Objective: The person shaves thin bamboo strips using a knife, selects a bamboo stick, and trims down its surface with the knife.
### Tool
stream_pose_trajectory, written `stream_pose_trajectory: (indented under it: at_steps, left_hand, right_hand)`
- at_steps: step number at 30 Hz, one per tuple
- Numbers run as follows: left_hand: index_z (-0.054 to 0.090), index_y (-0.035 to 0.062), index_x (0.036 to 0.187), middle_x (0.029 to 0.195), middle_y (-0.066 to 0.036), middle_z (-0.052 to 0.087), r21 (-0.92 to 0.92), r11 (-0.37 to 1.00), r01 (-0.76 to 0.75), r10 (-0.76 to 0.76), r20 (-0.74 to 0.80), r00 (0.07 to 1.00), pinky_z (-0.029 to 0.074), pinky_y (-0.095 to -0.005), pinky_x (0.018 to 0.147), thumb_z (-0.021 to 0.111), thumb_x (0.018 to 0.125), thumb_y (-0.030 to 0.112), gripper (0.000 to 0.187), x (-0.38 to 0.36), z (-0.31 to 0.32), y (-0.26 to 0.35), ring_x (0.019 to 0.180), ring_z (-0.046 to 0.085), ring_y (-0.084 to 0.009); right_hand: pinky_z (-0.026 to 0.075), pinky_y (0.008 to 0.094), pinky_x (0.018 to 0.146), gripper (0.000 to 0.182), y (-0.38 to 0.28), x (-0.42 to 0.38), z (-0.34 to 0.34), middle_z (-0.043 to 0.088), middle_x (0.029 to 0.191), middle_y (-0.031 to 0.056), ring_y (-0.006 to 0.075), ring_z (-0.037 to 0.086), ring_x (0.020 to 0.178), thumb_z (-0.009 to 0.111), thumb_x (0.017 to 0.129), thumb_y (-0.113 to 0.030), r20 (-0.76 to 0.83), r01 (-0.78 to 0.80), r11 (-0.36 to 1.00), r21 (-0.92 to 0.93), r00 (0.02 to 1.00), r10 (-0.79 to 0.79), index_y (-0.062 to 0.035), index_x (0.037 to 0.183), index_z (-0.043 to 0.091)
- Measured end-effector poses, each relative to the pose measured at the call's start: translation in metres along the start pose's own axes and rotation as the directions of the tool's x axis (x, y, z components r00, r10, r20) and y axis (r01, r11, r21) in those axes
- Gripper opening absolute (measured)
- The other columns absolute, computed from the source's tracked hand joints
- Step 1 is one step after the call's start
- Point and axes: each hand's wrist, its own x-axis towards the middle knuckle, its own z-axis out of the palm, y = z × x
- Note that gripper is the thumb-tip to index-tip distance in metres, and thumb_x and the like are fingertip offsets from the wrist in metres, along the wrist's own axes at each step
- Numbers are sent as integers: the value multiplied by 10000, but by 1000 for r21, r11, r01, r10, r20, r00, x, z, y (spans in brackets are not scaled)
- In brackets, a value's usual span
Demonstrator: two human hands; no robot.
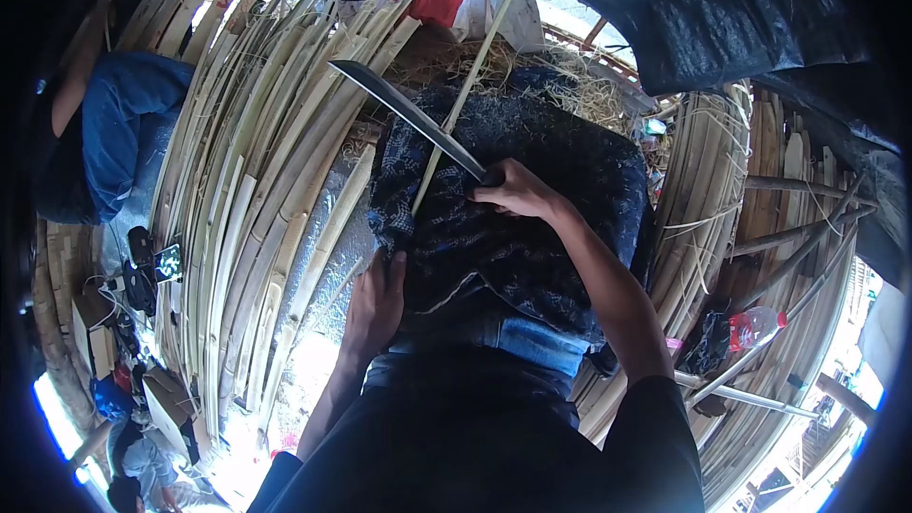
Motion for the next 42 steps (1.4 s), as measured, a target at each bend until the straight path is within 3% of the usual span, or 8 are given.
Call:
stream_pose_trajectory:
  at_steps: [3, 7, 12, 23, 28, 34, 40, 42]
  left_hand:
    - [546, -90, 1130, 915, -301, 605, -273, 851, 448, -393, 234, 889, 443, -471, 761, 468, 1047, 322, 428, 19, -21, 17, 802, 563, -440]
    - [558, -71, 1065, 814, -186, 570, -439, 743, 504, -431, 261, 864, 411, -413, 767, 443, 1056, 389, 474, 14, -18, 8, 738, 508, -292]
    - [566, -63, 936, 785, 0, 451, -453, 600, 659, -481, 453, 750, 366, -309, 716, 491, 1040, 436, 515, 23, -30, 9, 790, 374, -102]
    - [586, -65, 949, 790, 6, 467, -475, 572, 669, -460, 490, 741, 358, -278, 702, 470, 1051, 445, 533, 23, -30, 16, 780, 378, -90]
    - [600, -67, 973, 804, -3, 501, -534, 568, 626, -409, 477, 778, 381, -282, 715, 489, 1050, 418, 503, 23, -29, 14, 785, 402, -91]
    - [613, -77, 1021, 842, -22, 566, -596, 467, 654, -418, 503, 757, 404, -271, 766, 502, 1046, 409, 500, 24, -31, 17, 822, 453, -94]
    - [611, -92, 1095, 929, -131, 637, -374, 670, 641, -439, 498, 748, 436, -302, 842, 497, 1044, 411, 518, 26, -32, 15, 882, 554, -158]
    - [592, -93, 1143, 1012, -241, 625, -351, 853, 387, -309, 257, 916, 454, -402, 860, 527, 1032, 375, 485, 22, -25, 23, 913, 611, -313]
  right_hand:
    - [531, 346, 622, 380, 3, 6, 5, 667, 727, 101, 242, 674, 673, 786, 787, -343, -172, 90, 937, -338, 973, -156, -3, 932, 698]
    - [557, 453, 809, 375, -1, 4, 5, 717, 880, 163, 359, 695, 870, 797, 729, -353, -347, 52, 728, -684, 855, -386, -61, 952, 724]
    - [565, 461, 798, 368, -3, 6, 10, 716, 863, 164, 360, 699, 855, 798, 738, -356, -396, 36, 726, -687, 819, -415, -65, 943, 706]
    - [574, 497, 683, 278, -1, 35, -19, 710, 771, 158, 376, 707, 722, 640, 851, -372, -604, -277, 588, -760, 633, -483, -103, 920, 651]
    - [558, 463, 694, 240, 3, 23, -37, 674, 743, 185, 401, 676, 726, 704, 812, -274, -702, -21, 811, -584, 514, -493, -40, 844, 665]
    - [509, 404, 666, 318, -9, -4, -27, 621, 694, 197, 358, 669, 697, 743, 819, -300, -564, 126, 909, -397, 748, -350, -1, 873, 652]
    - [506, 388, 632, 434, -27, -15, -1, 600, 634, 157, 295, 664, 619, 746, 843, -421, -450, 213, 911, -352, 816, -364, 0, 883, 646]
    - [511, 399, 612, 459, -26, -14, 8, 612, 631, 144, 303, 673, 608, 757, 835, -435, -347, 306, 862, -405, 821, -454, 4, 904, 643]
